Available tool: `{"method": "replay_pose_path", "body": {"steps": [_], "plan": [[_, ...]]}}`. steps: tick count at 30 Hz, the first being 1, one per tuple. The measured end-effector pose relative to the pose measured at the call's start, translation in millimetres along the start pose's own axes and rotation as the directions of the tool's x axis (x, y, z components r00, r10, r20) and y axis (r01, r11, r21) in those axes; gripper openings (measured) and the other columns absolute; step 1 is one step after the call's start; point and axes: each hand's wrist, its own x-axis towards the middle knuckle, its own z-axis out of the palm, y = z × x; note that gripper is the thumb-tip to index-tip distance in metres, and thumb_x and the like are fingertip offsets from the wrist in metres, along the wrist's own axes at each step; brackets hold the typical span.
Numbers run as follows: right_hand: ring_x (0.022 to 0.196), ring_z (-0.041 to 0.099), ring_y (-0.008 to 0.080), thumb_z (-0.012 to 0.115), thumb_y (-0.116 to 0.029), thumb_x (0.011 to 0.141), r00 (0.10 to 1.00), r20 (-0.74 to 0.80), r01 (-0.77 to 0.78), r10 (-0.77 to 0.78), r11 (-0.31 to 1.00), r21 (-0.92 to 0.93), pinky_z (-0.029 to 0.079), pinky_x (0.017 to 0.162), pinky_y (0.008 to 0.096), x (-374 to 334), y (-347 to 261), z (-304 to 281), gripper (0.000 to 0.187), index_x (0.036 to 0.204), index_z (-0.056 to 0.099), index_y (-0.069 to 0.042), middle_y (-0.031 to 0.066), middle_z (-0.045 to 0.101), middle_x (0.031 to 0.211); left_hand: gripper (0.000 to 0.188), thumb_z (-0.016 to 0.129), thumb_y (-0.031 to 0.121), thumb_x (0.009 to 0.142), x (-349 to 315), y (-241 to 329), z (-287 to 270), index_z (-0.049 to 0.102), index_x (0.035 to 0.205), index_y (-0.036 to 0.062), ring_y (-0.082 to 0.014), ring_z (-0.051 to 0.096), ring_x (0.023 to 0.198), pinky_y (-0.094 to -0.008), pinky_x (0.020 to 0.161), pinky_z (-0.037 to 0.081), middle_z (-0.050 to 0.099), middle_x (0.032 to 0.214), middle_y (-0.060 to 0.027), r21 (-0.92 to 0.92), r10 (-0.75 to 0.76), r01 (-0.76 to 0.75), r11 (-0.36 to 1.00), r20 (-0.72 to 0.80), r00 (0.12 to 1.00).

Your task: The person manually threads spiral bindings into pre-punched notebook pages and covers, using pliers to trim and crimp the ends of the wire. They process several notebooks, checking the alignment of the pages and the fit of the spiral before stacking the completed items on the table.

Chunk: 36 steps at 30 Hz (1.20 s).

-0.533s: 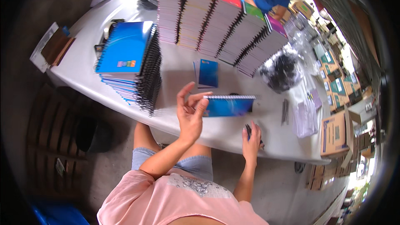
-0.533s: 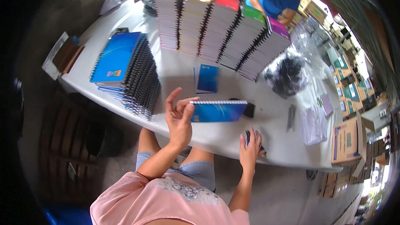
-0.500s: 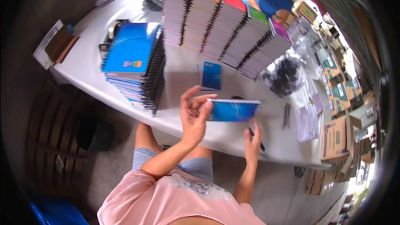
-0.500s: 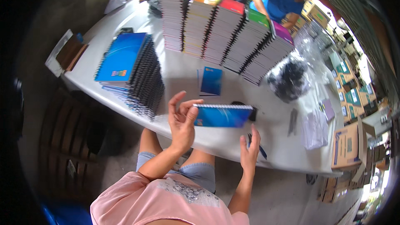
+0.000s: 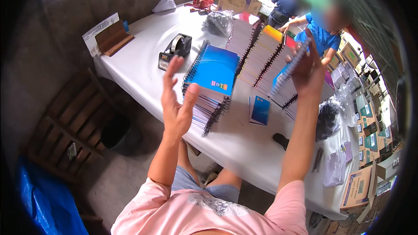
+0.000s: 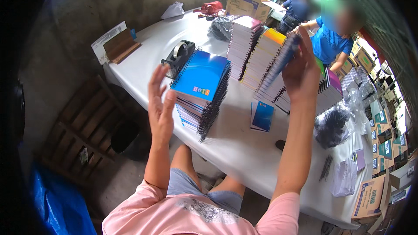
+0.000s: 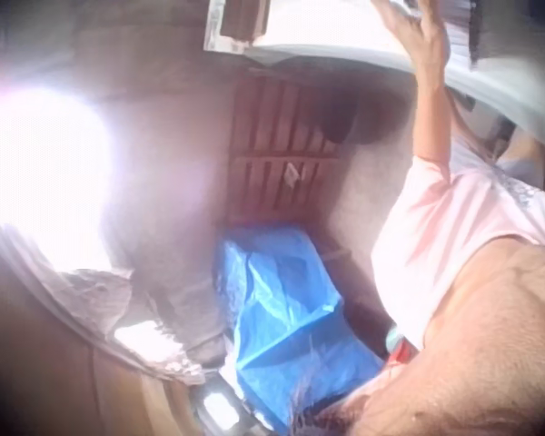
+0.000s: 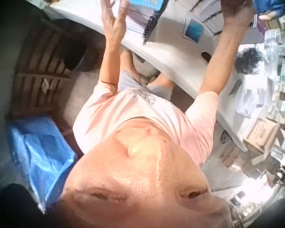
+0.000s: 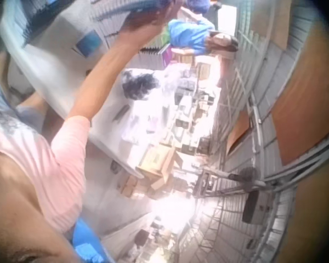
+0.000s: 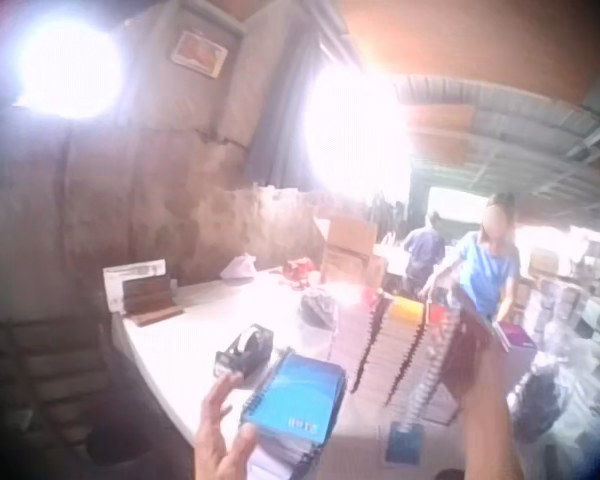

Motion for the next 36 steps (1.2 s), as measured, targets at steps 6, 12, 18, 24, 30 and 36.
{"method": "replay_pose_path", "body": {"steps": [6, 12, 18, 24, 30, 36], "plan": [[0.096, 0.054, 0.0199, 0.057, -0.026, 0.080, 0.639, 0.760, 0.606, 0.117, 0.532, -0.592, 0.040, 0.086, 0.0292, 72.1, 50.6, 30.0, 0.042, 0.116, 0.054, -0.005, 0.0101, 0.056, 0.100, 0.049, 0.055, 0.027, 0.091, 6.3, -16.9, 11.6, 0.043, 0.130, -0.0005, -0.0217, 0.050, 0.113, -0.0296, 0.093, 0.038, 0.052, 0.123, -0.0167, -0.042, 0.013, -0.009, 0.999, 0.085, 0.996], [0.113, 0.049, 0.0238, 0.069, -0.029, 0.072, 0.398, 0.849, 0.798, 0.348, 0.325, -0.508, 0.034, 0.097, 0.0355, 6.0, 80.3, 107.9, 0.050, 0.117, 0.056, -0.011, 0.0077, 0.058, 0.113, 0.062, 0.046, 0.035, 0.094, 5.2, -27.7, 5.1, 0.021, 0.141, 0.0028, -0.0257, 0.043, 0.122, -0.0332, 0.100, 0.033, 0.043, 0.133, -0.0189, -0.325, -0.026, 0.060, 0.944, 0.108, 0.994], [0.104, 0.056, 0.0305, 0.066, -0.029, 0.079, 0.947, -0.098, -0.107, -0.307, -0.013, -0.994, 0.044, 0.088, 0.0396, 34.1, 43.5, -143.0, 0.056, 0.123, 0.048, 0.000, 0.0211, 0.058, 0.112, 0.062, 0.041, 0.046, 0.092, -23.2, -16.8, 4.9, 0.031, 0.135, 0.0027, -0.0290, 0.040, 0.124, -0.0419, 0.097, 0.035, 0.037, 0.137, -0.0192, -0.060, 0.247, -0.291, 0.955, -0.385, 0.889], [0.123, 0.041, 0.0373, 0.078, -0.062, 0.047, 0.696, -0.717, -0.630, 0.045, -0.441, -0.639, 0.034, 0.101, 0.0472, -77.9, 135.5, -292.5, 0.128, 0.137, 0.017, 0.007, 0.0247, 0.041, 0.133, 0.049, 0.053, 0.035, 0.087, -101.1, 2.6, 43.9, 0.049, 0.119, -0.0013, -0.0349, 0.040, 0.122, -0.0462, 0.096, 0.036, 0.047, 0.125, -0.0204, -0.289, 0.377, -0.249, 0.924, 0.597, 0.708], [0.105, 0.059, 0.0306, 0.088, -0.038, 0.044, 0.635, -0.750, -0.708, 0.184, -0.248, -0.661, 0.047, 0.087, 0.0398, -75.2, 133.8, -258.5, 0.090, 0.117, 0.051, 0.001, 0.0207, 0.059, 0.114, 0.077, 0.045, 0.054, 0.085, -143.4, -131.3, 167.8, 0.032, 0.134, -0.0040, -0.0378, 0.024, 0.132, -0.0588, 0.102, 0.021, 0.027, 0.141, -0.0242, 0.612, -0.432, -0.130, 0.780, 0.677, 0.596], [0.093, 0.062, 0.0315, 0.085, -0.013, 0.051, 0.787, -0.614, -0.617, -0.063, -0.055, -0.785, 0.049, 0.079, 0.0393, -99.9, 101.2, -243.8, 0.058, 0.101, 0.058, -0.002, 0.0174, 0.064, 0.100, 0.080, 0.045, 0.058, 0.084, -135.7, -122.6, 177.3, 0.027, 0.137, -0.0002, -0.0394, 0.019, 0.134, -0.0607, 0.102, 0.017, 0.025, 0.143, -0.0226, 0.567, -0.434, -0.222, 0.793, 0.782, 0.446]]}}
